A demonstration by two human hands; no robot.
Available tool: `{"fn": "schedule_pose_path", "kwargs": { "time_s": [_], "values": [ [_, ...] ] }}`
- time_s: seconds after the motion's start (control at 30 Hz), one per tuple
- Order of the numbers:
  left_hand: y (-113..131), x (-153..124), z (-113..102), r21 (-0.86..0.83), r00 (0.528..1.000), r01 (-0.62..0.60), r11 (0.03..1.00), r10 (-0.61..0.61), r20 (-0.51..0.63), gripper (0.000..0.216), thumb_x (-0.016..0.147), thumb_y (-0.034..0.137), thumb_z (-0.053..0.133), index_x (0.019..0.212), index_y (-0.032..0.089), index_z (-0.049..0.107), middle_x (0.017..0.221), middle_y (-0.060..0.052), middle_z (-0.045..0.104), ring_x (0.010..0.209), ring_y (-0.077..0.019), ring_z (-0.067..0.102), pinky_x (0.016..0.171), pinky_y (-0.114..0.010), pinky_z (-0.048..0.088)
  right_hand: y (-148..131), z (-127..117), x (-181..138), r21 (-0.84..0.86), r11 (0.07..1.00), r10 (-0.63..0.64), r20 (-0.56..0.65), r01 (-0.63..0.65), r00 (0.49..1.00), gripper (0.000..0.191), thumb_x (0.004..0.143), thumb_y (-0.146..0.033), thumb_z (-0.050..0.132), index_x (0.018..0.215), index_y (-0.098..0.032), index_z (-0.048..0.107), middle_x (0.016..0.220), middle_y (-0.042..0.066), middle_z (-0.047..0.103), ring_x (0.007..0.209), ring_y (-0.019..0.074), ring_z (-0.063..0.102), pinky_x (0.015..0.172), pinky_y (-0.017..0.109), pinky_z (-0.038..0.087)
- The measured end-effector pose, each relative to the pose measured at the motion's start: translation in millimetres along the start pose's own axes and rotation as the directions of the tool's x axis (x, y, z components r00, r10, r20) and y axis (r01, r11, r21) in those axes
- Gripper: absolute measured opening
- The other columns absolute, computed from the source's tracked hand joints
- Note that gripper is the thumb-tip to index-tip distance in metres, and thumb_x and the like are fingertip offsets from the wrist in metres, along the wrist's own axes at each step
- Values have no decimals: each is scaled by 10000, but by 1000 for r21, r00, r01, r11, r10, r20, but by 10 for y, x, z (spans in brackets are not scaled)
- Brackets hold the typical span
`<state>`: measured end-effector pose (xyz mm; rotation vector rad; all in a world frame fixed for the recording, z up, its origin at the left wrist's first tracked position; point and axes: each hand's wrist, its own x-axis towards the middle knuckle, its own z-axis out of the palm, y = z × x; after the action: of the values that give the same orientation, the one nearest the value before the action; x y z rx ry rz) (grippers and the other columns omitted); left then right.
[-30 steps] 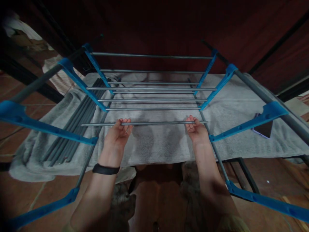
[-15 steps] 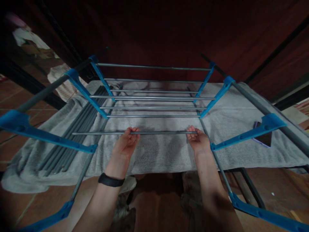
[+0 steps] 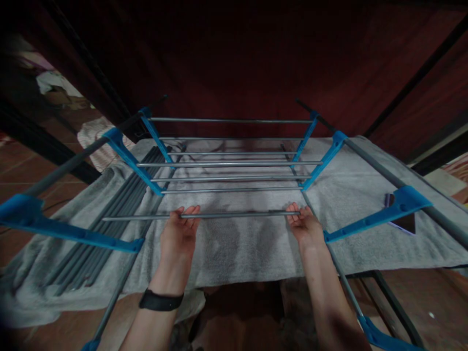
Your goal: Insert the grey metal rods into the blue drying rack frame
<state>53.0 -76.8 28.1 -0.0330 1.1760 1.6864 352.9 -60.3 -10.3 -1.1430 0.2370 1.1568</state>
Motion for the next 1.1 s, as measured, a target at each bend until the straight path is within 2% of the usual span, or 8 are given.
{"fn": "schedule_pose_path", "kwargs": {
  "time_s": [0.13, 0.23, 0.5, 0.73, 0.87, 1.1],
  "values": [
    [-32, -12, -12, 15, 993, -74, 997, 72, 89, 137, 984, 184, 470, 903, 185, 580, 781, -34, 712, 798, -169, 733, 858, -332, 545, -27, -28, 17, -17, 998, -62, -24, 61, 998, 331, 925, 6, 319, 994, -246, 522, 877, -10, 667, 637, 98, 687, 551, 234, 614],
    [-69, -38, -8, 7, 985, -92, 996, 90, 148, 73, 933, 147, 551, 881, 183, 585, 773, -22, 714, 798, -165, 735, 868, -330, 544, -42, -54, 46, -14, 998, -57, -31, 57, 998, 292, 922, -2, 354, 957, -232, 531, 848, -10, 658, 617, 91, 677, 554, 225, 612],
    [-202, -114, 41, 60, 980, 37, 997, -48, 195, 79, 862, 113, 648, 853, 177, 604, 786, -38, 730, 800, -160, 737, 875, -323, 540, -15, -41, 45, -40, 999, 13, -15, -13, 1000, 254, 967, -56, 351, 884, -211, 535, 830, 2, 664, 630, 101, 687, 557, 245, 629],
    [-218, -103, 33, 60, 969, 115, 992, -125, 212, 106, 865, 72, 627, 831, 170, 605, 798, -52, 741, 830, -173, 742, 901, -355, 529, 19, -8, 29, 18, 999, -32, -4, 32, 999, 297, 923, 21, 326, 918, -221, 498, 882, 2, 676, 657, 95, 697, 572, 236, 632],
    [-209, -74, 16, 55, 964, 142, 988, -150, 217, 123, 863, 53, 616, 825, 170, 612, 794, -47, 741, 841, -173, 745, 901, -347, 535, 19, -9, 35, 42, 999, -30, 38, 28, 999, 271, 933, 2, 345, 917, -193, 531, 866, 16, 673, 659, 92, 697, 598, 217, 630],
    [-288, -73, 10, 82, 929, 285, 955, -296, 224, 127, 830, 39, 652, 808, 160, 619, 787, -65, 735, 808, -182, 746, 829, -314, 578, 96, 71, -37, 56, 998, 28, 69, -31, 997, 263, 923, -8, 389, 933, -167, 598, 816, 14, 688, 639, 91, 692, 606, 209, 628]
  ]
}}
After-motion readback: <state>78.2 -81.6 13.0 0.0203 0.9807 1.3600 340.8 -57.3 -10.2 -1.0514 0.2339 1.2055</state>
